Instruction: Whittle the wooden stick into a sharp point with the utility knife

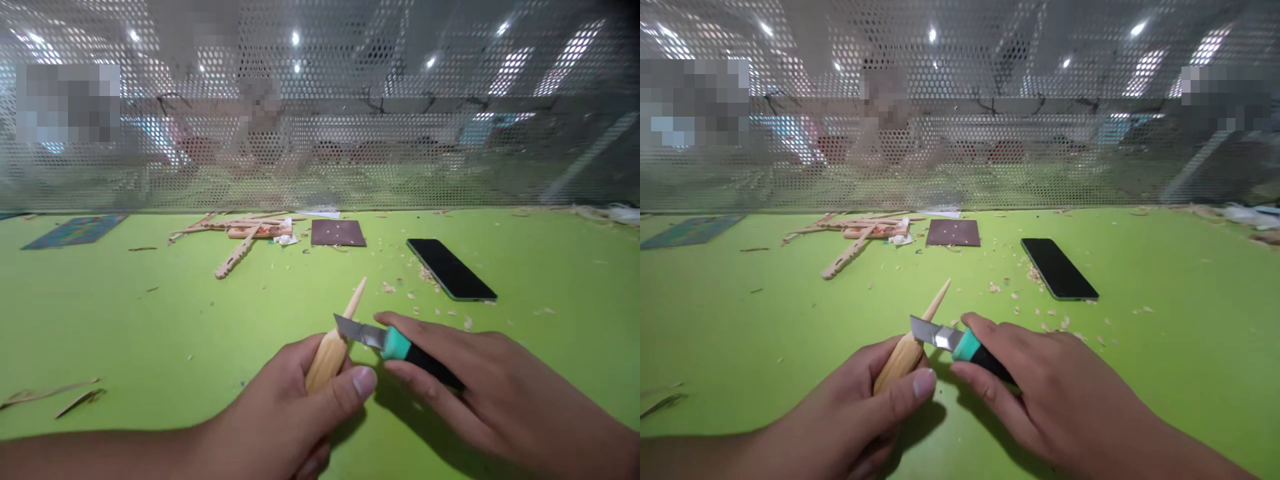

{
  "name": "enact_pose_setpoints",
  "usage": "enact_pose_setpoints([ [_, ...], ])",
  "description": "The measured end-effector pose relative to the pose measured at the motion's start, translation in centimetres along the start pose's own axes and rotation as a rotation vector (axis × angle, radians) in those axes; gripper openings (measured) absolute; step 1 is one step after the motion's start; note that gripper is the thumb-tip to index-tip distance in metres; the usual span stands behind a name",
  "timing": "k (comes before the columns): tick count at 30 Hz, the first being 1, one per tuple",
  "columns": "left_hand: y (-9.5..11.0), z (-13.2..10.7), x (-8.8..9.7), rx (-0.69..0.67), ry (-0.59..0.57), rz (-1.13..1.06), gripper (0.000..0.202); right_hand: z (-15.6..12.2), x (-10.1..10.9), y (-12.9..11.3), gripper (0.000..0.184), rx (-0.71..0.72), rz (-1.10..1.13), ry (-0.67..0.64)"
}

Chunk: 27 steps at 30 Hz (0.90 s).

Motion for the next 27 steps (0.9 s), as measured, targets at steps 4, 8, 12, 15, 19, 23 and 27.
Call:
enact_pose_setpoints([
  [4,-0.1,0.1,0.2,0.03,0.026,0.009,0.047,0.1,-0.4,-0.7,0.052,0.047,0.076,-0.068],
  [8,0.0,0.2,0.0,0.025,0.058,0.033,0.049,0.0,-0.6,-1.1,0.051,0.051,0.066,-0.088],
  [12,-0.2,0.3,-0.2,0.039,0.071,0.036,0.053,-0.2,-0.5,-1.4,0.048,0.035,-0.002,-0.033],
  [15,-0.6,0.2,-0.2,0.03,0.064,0.002,0.054,-0.4,-0.2,-1.7,0.043,0.033,-0.101,0.035],
  [19,-0.7,0.0,-0.2,-0.025,0.038,-0.032,0.046,-0.5,0.2,-1.5,0.04,0.027,-0.123,0.075],
  [23,-0.7,-0.1,-0.4,-0.032,-0.032,-0.042,0.039,-0.2,0.2,-0.5,0.042,-0.019,-0.099,0.09],
  [27,-0.7,-0.1,-0.3,-0.026,-0.063,-0.13,0.033,0.0,0.1,0.3,0.045,-0.032,-0.049,0.079],
])
Point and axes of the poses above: each hand's wrist, its own z-axis towards the middle knuckle, its own x-axis out of the back of the hand, y = z × x, the point moved 5 cm from there along z, towards the middle knuckle, and after that the axes turned 14 degrees about -z, right-handed, at the moved point
